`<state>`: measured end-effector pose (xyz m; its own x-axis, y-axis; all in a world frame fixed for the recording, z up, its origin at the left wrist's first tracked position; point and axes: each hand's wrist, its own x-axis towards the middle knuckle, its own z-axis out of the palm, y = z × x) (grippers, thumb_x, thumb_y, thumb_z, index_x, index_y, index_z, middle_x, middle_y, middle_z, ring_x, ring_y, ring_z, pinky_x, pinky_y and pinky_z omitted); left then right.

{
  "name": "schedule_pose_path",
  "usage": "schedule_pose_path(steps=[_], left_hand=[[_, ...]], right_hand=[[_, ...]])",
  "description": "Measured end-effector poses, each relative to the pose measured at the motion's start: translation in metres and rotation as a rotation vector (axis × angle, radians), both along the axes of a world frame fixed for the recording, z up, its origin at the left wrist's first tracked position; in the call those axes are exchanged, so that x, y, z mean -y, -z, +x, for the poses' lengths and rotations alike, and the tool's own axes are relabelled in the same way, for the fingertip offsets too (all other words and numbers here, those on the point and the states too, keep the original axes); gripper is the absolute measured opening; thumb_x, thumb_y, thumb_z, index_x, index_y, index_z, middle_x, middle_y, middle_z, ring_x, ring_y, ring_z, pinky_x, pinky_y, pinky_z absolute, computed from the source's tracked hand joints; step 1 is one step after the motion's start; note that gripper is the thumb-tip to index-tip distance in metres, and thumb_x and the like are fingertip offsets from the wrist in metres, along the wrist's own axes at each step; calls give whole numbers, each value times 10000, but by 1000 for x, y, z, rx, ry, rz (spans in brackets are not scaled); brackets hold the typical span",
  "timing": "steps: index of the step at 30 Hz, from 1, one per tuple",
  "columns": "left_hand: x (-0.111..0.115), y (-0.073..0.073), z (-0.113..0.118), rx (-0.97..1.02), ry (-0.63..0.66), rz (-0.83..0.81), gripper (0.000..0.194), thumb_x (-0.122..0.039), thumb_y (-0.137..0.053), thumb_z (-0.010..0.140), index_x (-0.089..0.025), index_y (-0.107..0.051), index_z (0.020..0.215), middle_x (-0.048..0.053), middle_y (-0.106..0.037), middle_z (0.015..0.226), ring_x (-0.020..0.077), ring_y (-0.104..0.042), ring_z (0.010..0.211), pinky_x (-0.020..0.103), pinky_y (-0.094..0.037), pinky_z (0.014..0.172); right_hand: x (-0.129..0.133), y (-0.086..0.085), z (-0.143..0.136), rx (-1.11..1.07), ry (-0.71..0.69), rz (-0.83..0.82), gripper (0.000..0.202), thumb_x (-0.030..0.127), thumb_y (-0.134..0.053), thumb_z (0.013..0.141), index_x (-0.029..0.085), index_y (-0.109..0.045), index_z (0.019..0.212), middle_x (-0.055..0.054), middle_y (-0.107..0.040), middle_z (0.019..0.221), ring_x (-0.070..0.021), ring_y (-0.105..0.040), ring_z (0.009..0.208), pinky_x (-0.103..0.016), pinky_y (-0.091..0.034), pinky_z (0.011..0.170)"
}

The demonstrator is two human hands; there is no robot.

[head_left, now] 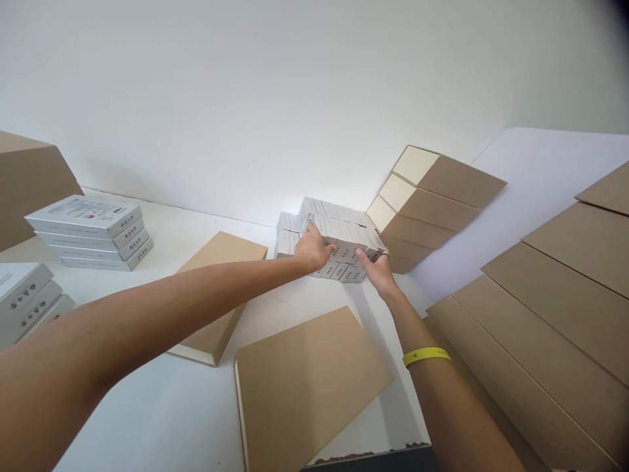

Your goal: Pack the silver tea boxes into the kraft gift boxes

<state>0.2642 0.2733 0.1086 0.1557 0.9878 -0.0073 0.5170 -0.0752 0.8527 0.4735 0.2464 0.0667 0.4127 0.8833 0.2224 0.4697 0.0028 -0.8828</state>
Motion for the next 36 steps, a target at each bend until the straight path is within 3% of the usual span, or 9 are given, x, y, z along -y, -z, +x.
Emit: schedule_pose_path(steps=[5, 11, 19, 23, 26, 29, 31, 34, 36], left_hand=[[5, -3, 2, -27, -19, 6, 553, -341, -741, 821, -153, -418, 1229, 169, -623, 1239, 322, -620, 1110, 395, -535, 830], [2, 0, -5, -36, 34, 29, 620, -341, -747, 807, -162, -379, 1274, 192, -602, 1273, 322, -615, 1128, 381, -530, 829], [-4, 12, -11, -61, 115, 87, 523, -279, -670, 867, -165, -374, 1283, 184, -576, 1320, 278, -614, 1147, 371, -526, 881], [-3, 9, -13, -94, 110, 91, 653, -331, -715, 824, -151, -329, 1320, 218, -554, 1331, 327, -607, 1155, 412, -538, 875], [12, 0, -27, -118, 92, 132, 739, -395, -705, 810, -119, -280, 1348, 271, -468, 1388, 380, -577, 1182, 476, -531, 882], [38, -13, -51, -101, 121, 315, 599, -356, -590, 869, -175, -274, 1344, 200, -329, 1506, 329, -487, 1295, 457, -480, 991], [54, -22, -61, -64, 214, 498, 392, -312, -535, 883, -227, -378, 1233, 113, -336, 1515, 269, -469, 1308, 410, -456, 1027], [72, -37, -44, -86, 467, 498, 139, -310, -500, 890, -246, -478, 1012, 59, -551, 1307, 232, -577, 1141, 388, -499, 920], [78, -44, -8, -144, 615, 365, 133, -312, -502, 892, -243, -497, 1006, 61, -608, 1211, 236, -605, 1083, 390, -503, 881]], right_hand=[[2, -1, 4, 11, 24, -26, 409, 361, -629, 929, 197, -552, 1296, -101, -563, 1309, -243, -586, 1133, -476, -505, 953], [13, -9, 11, -6, -71, -31, 374, 344, -641, 924, 177, -581, 1253, -91, -606, 1252, -227, -614, 1096, -462, -515, 941], [14, -11, 15, -35, -48, -35, 340, 342, -635, 928, 165, -597, 1216, -87, -614, 1221, -223, -618, 1076, -456, -522, 925], [20, -15, 3, -51, -47, 40, 525, 338, -702, 872, 178, -515, 1336, -123, -565, 1341, -250, -584, 1178, -483, -481, 1007], [64, -23, -7, -49, -22, 140, 734, 406, -725, 830, 196, -376, 1442, -156, -458, 1471, -244, -529, 1271, -434, -445, 1070], [152, -24, -19, -13, 42, 250, 602, 452, -666, 862, 257, -436, 1383, -104, -490, 1448, -226, -509, 1289, -418, -415, 1097], [216, -17, -27, 10, 190, 330, 447, 428, -664, 866, 269, -538, 1265, -97, -582, 1317, -241, -559, 1206, -444, -449, 1049], [285, 4, -27, 41, 498, 415, 299, 423, -666, 856, 244, -597, 1084, -84, -632, 1048, -236, -612, 983, -445, -515, 907], [302, 18, -16, 70, 697, 449, 360, 424, -685, 830, 219, -554, 1094, -87, -590, 1045, -238, -591, 973, -470, -497, 920]])
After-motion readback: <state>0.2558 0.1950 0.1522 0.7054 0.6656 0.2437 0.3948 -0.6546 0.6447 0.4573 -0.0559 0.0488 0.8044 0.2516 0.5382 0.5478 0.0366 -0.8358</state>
